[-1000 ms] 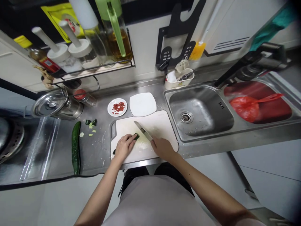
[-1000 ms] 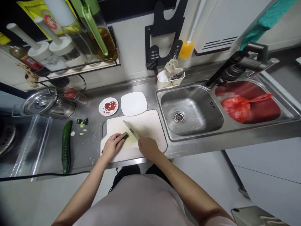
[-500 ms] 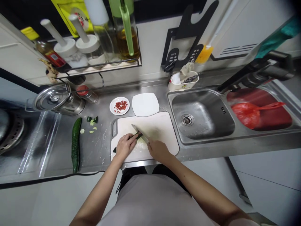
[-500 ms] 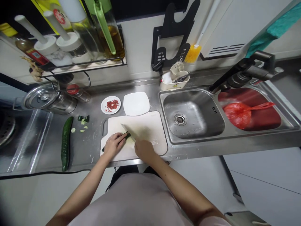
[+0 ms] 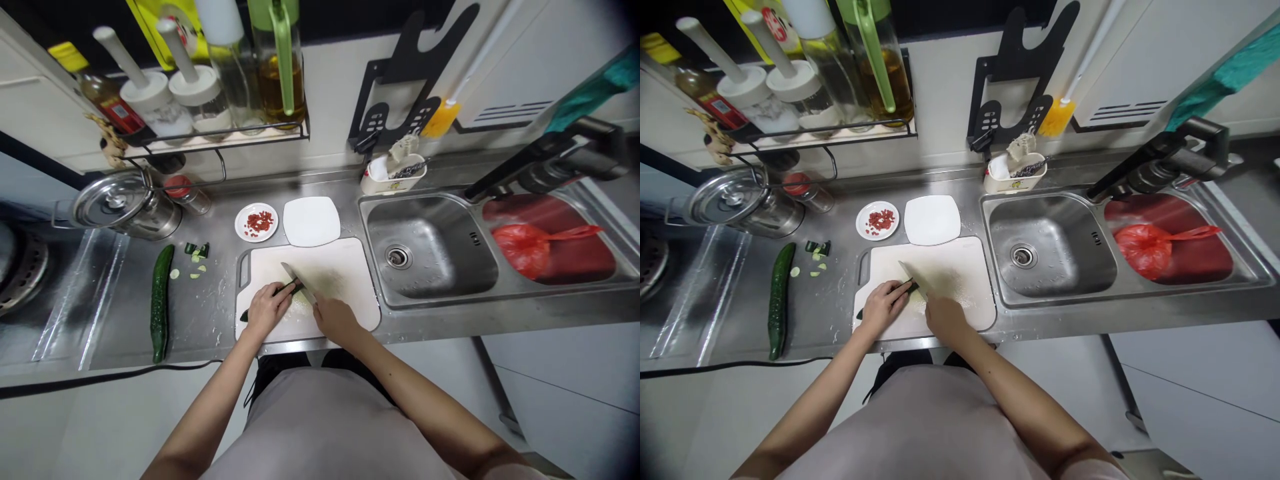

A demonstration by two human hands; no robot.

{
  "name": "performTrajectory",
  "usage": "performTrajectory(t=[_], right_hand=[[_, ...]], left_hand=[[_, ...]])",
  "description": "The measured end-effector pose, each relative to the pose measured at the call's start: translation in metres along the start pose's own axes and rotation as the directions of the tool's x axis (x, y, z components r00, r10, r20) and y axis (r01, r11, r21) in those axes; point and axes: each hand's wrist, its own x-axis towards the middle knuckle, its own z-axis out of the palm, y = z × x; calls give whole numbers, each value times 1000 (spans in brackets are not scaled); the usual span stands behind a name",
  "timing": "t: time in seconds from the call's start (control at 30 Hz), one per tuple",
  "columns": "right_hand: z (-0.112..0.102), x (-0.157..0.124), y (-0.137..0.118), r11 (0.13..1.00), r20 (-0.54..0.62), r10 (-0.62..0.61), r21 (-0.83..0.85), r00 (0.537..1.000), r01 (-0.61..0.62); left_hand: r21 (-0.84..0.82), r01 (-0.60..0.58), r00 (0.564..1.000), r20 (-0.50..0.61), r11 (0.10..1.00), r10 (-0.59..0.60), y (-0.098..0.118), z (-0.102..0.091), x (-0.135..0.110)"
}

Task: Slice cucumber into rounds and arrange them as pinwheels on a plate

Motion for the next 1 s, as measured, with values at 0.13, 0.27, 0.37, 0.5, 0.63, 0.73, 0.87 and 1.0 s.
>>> performTrajectory(t=[0.13,0.27,0.37,0.5,0.63,0.73,0.87,1.0], right_hand=[[-1,4,-1,1000,0,-20,-3,1000,20],[-1,3,-3,1000,42,-2,-10,999,2],[3,0,-3,999,72,22,-27,997,-20],[8,2,-1,999,73,23,-35,997,-21],[8,7,-3,1000,34,-2,-5,999,2],[7,5,-5,1000,43,10,0,999,-10],[7,1,-5,999,78,47,-18,996,-46],[10,7,-5,999,55,27,-34,998,-26]], left_hand=[[-9,-11,1000,-14,1000,11,0,0,0],[-8,-13,1000,-28,1000,13,1,0,-1],[-1,-7,1000,-21,1000,7,2,-1,0],[-9,1,1000,-16,1000,-2,1,1,0],[-13,0,1000,-13,1000,0,0,1,0],[-11,-1,1000,-6,1000,1,0,1,0],[-5,10,1000,-7,1000,-10,0,1,1],[-16,-3,1000,-19,1000,3,1,0,2]])
